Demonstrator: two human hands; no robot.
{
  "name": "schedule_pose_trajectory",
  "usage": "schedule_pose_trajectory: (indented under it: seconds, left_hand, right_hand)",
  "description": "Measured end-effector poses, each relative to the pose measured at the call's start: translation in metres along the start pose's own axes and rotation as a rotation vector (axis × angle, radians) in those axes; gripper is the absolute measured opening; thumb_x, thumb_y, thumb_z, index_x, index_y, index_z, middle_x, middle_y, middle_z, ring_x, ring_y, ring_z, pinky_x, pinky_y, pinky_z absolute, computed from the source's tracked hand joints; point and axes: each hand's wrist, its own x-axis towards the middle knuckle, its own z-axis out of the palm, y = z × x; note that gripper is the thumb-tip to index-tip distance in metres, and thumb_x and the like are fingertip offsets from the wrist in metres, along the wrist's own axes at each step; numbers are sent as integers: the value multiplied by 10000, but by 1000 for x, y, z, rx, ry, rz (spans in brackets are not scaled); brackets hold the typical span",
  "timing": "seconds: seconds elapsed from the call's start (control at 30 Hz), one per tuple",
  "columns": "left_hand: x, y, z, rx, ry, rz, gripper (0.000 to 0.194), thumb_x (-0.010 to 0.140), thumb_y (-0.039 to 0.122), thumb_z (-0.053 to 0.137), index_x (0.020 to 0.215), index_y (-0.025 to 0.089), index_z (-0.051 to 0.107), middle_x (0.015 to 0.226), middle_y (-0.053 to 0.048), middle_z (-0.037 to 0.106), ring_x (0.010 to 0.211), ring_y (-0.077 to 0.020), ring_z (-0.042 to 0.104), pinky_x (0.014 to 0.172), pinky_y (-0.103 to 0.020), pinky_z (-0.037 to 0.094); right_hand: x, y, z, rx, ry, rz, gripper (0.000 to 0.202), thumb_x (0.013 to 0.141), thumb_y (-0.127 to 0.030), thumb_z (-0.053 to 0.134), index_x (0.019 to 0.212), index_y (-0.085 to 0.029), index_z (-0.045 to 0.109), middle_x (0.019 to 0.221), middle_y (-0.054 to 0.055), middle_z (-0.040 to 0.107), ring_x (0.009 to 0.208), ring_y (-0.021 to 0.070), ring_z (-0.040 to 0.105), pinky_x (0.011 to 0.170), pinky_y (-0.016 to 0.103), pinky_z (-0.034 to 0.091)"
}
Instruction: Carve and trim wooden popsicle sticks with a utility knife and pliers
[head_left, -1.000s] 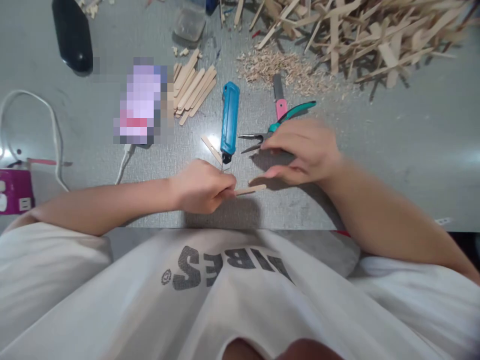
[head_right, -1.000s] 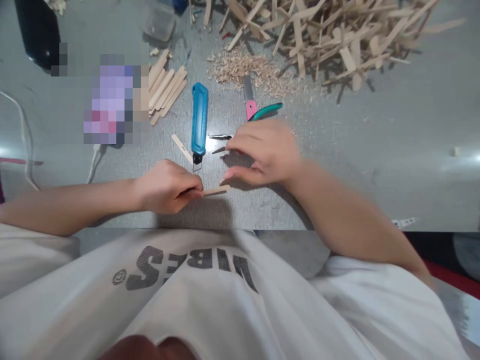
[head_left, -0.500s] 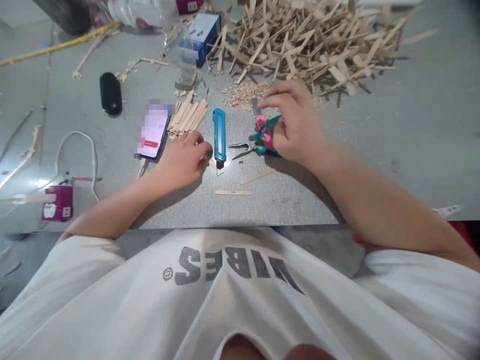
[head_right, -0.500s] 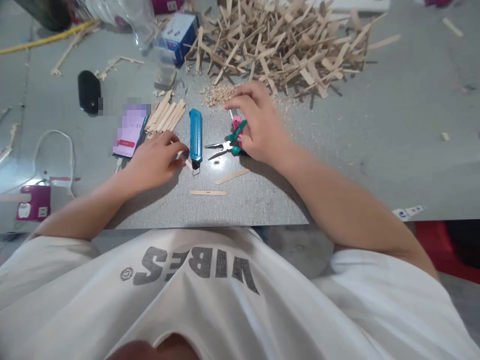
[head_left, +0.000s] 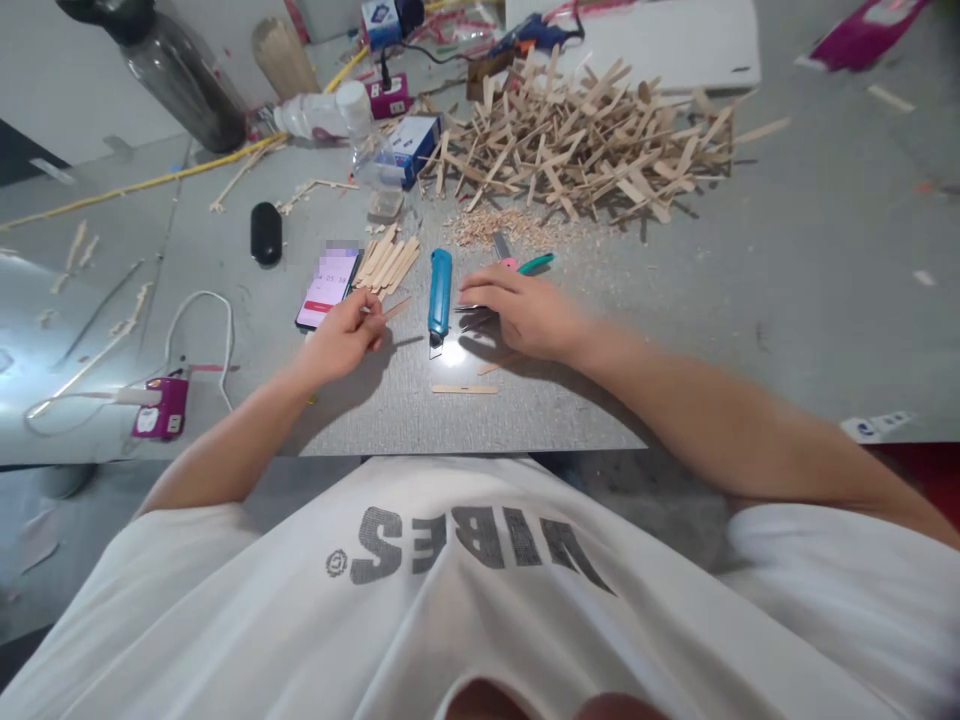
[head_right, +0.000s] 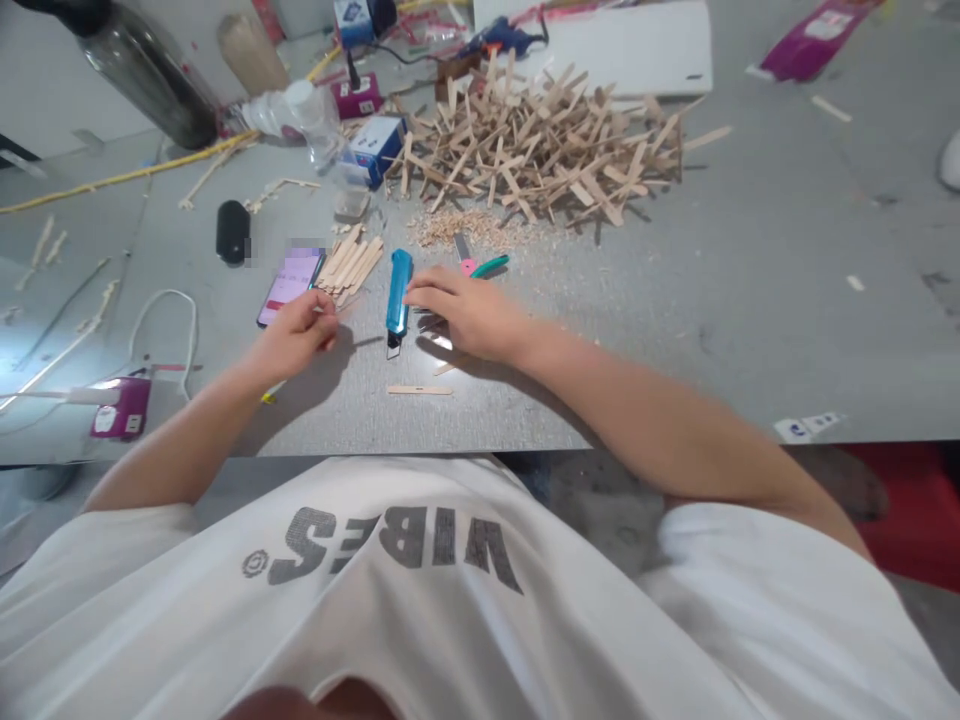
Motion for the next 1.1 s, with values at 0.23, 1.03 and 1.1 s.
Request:
schedule_pose_trajectory:
  seconds: [0.23,1.03,1.1]
  left_hand:
    - [0,18,65,-652,200,-12,269,1084,284,693,924,271,477,600,107,367,498,-94,294,506,-205,250]
    - [-5,2,86,-751,218,2,491,952,551,944,1027,234,576,874,-27,888,519,-75,626,572,-215,557]
    - [-6,2,86,-741,209,0,522,943,593,943,1024,241,566,889,-34,895,510,-84,631,558,-227,562]
  right_hand:
    - [4,-9,13,735,167,331,584,1011,-346,650,1547,-339,419,1702,167,616,1409,286,777,1200,574,634]
    - [-4,-35,-2,489,18,558,712,1048,-216,527,1717,-415,386,1749,118,593,1544,299,677,1135,578,663]
    - [-10,-33,2,465,81,489,519,1143,-302,456,1654,-390,463,1771,120,566,1595,292,631,1168,579,652]
